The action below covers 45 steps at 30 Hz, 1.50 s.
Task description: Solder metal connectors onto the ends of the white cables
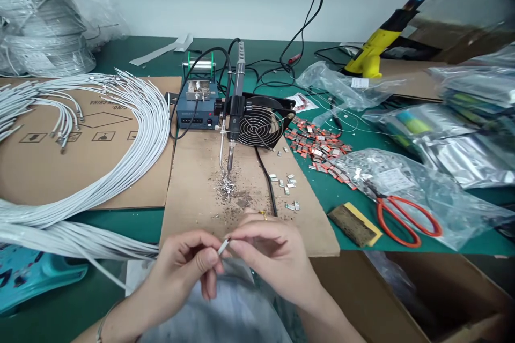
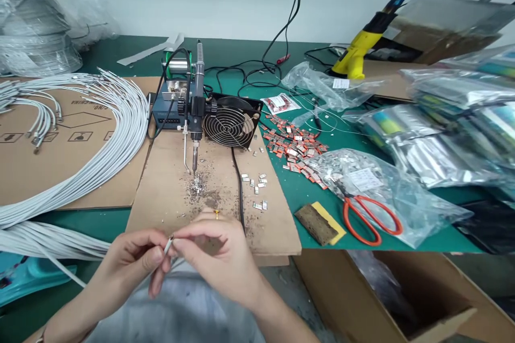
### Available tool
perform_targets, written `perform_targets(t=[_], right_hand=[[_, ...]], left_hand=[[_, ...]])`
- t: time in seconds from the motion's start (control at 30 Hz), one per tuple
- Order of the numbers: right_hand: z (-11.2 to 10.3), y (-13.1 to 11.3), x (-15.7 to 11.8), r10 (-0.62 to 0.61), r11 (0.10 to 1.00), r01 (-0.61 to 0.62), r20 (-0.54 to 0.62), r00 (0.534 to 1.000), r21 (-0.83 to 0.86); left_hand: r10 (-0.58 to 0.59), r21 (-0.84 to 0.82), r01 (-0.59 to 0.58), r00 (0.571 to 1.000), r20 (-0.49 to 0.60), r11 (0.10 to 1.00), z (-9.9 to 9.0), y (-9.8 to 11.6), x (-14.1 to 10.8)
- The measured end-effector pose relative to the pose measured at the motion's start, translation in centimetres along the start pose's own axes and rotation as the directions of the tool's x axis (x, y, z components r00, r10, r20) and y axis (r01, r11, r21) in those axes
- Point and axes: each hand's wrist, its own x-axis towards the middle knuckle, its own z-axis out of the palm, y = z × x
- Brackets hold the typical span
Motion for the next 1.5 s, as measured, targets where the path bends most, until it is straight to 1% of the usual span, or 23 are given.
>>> perform_targets(t=[0.1, 0.17, 0.23, 0.3, 0.33, 0.4, 0.43, 0.47, 0.5, 0.57, 0.63, 0.67, 0.7, 0.77, 0.83, 0.9, 0.97, 1.07, 1.17, 1.27, 1.37, 1.43, 1.5], right_hand=[[0.2, -0.2, -0.1, -0.085, 0.993, 0.085, 0.007, 0.996, -0.08], [0.2, -0.2, -0.1, -0.092, 0.99, 0.092, 0.0, 0.996, -0.106], [0.3, 0.0, -0.1, -0.059, 0.996, 0.057, -0.022, 0.998, -0.071], [0.4, 0.5, -0.1, 0.057, 0.992, -0.057, 0.004, 0.998, 0.109], [0.5, 0.8, 0.0, 0.154, 0.954, -0.163, 0.056, 0.986, 0.251], [0.7, 1.4, 0.1, 0.33, 0.776, -0.399, 0.224, 0.917, 0.489], [0.7, 1.7, 0.2, 0.38, 0.68, -0.486, 0.304, 0.874, 0.548], [0.6, 1.8, 0.3, 0.409, 0.622, -0.539, 0.351, 0.842, 0.568], [0.5, 1.9, 0.4, 0.423, 0.617, -0.558, 0.363, 0.83, 0.555], [0.2, 1.6, 0.4, 0.421, 0.733, -0.508, 0.285, 0.861, 0.452], [-0.2, 1.1, 0.3, 0.36, 0.889, -0.384, 0.137, 0.923, 0.25], [-0.3, 0.8, 0.2, 0.303, 0.943, -0.31, 0.078, 0.95, 0.121], [-0.5, 0.5, 0.2, 0.243, 0.97, -0.244, 0.045, 0.969, 0.003], [-0.6, 0.0, 0.1, 0.169, 0.972, -0.159, 0.042, 0.985, -0.17], [-0.7, -0.3, 0.1, 0.176, 0.957, -0.158, 0.057, 0.983, -0.245], [-0.6, -0.2, 0.2, 0.195, 0.963, -0.179, 0.058, 0.979, -0.202], [-0.3, 0.1, 0.2, 0.167, 0.984, -0.164, 0.033, 0.985, -0.068], [0.4, 1.0, 0.1, 0.128, 0.983, -0.12, -0.055, 0.99, 0.139], [1.2, 1.8, 0.1, 0.184, 0.956, -0.145, -0.136, 0.973, 0.254], [1.6, 1.7, 0.1, 0.234, 0.932, -0.194, -0.098, 0.967, 0.307], [0.9, 0.8, 0.2, 0.221, 0.947, -0.203, -0.046, 0.974, 0.248], [-0.8, 0.3, 0.5, 0.18, 0.98, -0.166, -0.13, 0.975, 0.113], [-4.0, -0.2, 1.1, 0.075, 0.981, -0.124, -0.295, 0.952, -0.151]], left_hand=[[-0.001, 0.014, 0.001, 1.0, -0.003, 1.0, 0.0, -0.1, 0.1], [0.001, 0.032, -0.001, 1.0, 0.001, 0.999, 0.0, -0.2, 0.1], [0.016, 0.06, -0.017, 1.0, 0.015, 0.998, -0.1, -0.3, 0.2], [0.061, 0.112, -0.064, 0.998, 0.024, 0.992, -0.1, -0.2, 0.3], [0.084, 0.143, -0.089, 0.996, 0.035, 0.986, -0.2, -0.1, 0.3], [0.094, 0.192, -0.106, 0.993, 0.067, 0.976, -0.3, 0.1, 0.4], [0.078, 0.206, -0.095, 0.993, 0.085, 0.974, -0.3, 0.2, 0.4], [0.057, 0.215, -0.077, 0.994, 0.095, 0.974, -0.4, 0.3, 0.4], [0.04, 0.225, -0.06, 0.995, 0.091, 0.973, -0.5, 0.3, 0.3], [0.04, 0.262, -0.049, 0.998, 0.038, 0.964, -0.6, 0.3, 0.3], [0.069, 0.317, -0.055, 0.997, -0.031, 0.947, -0.7, 0.3, 0.2], [0.083, 0.347, -0.06, 0.995, -0.053, 0.936, -0.7, 0.3, 0.2], [0.095, 0.381, -0.064, 0.993, -0.063, 0.922, -0.7, 0.3, 0.2], [0.117, 0.459, -0.078, 0.991, -0.058, 0.885, -0.7, 0.5, 0.2], [0.123, 0.519, -0.086, 0.992, -0.039, 0.85, -0.6, 0.6, 0.1], [0.11, 0.523, -0.078, 0.993, -0.03, 0.849, -0.5, 0.6, 0.1], [0.077, 0.463, -0.052, 0.996, -0.037, 0.885, -0.3, 0.5, 0.2], [0.043, 0.323, -0.018, 0.996, -0.071, 0.946, 0.1, 0.2, 0.3], [0.042, 0.247, -0.017, 0.995, -0.096, 0.969, 0.3, 0.1, 0.5], [0.031, 0.214, -0.007, 0.994, -0.106, 0.977, 0.4, 0.2, 0.6], [0.004, 0.216, 0.03, 0.988, -0.155, 0.976, 0.5, 0.5, 0.4], [-0.019, 0.231, 0.063, 0.982, -0.188, 0.971, 0.3, 0.8, 0.2], [-0.027, 0.247, 0.082, 0.975, -0.219, 0.965, -0.1, 1.0, 0.0]])
